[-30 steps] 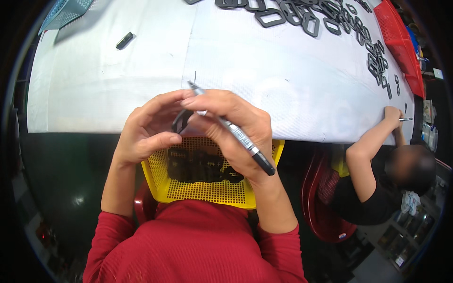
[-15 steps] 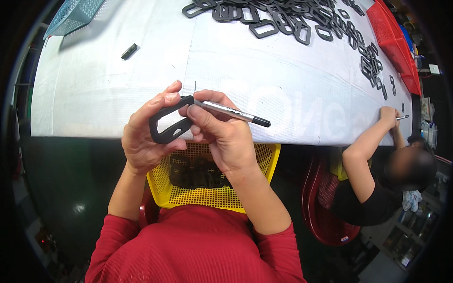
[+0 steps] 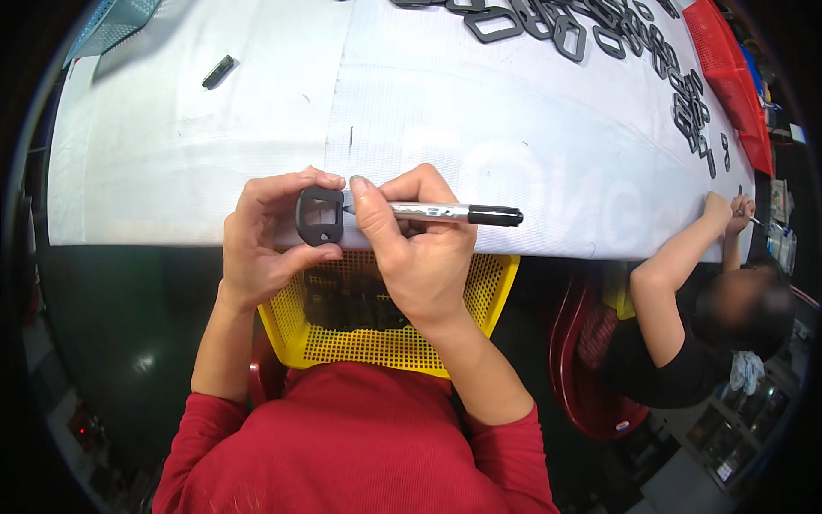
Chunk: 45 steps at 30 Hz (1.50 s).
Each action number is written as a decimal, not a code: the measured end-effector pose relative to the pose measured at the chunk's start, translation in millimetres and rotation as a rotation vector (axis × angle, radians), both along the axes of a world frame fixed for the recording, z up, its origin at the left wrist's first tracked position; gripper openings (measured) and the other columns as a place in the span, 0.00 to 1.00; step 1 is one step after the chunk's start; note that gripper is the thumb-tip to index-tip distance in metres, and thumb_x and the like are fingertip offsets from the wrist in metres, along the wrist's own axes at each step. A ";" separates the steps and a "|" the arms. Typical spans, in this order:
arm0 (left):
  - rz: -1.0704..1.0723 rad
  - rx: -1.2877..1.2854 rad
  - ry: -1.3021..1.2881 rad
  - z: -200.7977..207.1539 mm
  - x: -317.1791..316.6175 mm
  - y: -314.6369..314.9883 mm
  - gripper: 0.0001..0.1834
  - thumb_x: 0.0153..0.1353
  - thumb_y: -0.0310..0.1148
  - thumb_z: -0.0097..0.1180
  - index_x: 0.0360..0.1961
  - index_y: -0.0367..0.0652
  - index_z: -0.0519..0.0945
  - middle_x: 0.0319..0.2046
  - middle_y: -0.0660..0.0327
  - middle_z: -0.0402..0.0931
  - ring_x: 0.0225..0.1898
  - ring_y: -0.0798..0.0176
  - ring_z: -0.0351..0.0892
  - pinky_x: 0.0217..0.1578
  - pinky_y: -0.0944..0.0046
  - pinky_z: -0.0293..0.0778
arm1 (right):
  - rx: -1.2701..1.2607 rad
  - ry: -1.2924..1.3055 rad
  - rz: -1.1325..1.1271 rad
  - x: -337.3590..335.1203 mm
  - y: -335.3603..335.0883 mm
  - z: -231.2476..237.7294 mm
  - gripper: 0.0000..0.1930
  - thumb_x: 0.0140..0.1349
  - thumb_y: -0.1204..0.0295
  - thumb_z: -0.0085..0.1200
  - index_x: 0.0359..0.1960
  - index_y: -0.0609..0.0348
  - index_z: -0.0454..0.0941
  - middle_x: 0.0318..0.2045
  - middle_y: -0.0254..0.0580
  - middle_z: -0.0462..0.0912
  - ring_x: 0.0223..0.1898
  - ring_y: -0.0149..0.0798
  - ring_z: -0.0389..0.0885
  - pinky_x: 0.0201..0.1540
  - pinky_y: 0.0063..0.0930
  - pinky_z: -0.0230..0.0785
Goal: The person uses a black marker to draw short lines on small black plastic frames, handling them one at a time from a pile on the table.
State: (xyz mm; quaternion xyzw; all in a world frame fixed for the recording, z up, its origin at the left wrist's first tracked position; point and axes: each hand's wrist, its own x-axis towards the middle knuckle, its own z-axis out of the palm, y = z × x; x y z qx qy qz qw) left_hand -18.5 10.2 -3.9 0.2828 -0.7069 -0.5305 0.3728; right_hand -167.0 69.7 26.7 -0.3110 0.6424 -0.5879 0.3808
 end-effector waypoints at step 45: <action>-0.298 -0.174 -0.118 11.7 9.8 -13.9 0.23 0.45 0.51 0.61 0.33 0.41 0.80 0.31 0.60 0.80 0.40 0.59 0.79 0.61 0.45 0.48 | -0.195 0.602 -0.087 -108.2 -68.6 -7.7 0.08 0.60 0.74 0.49 0.39 0.62 0.75 0.30 0.43 0.81 0.31 0.32 0.81 0.29 0.19 0.68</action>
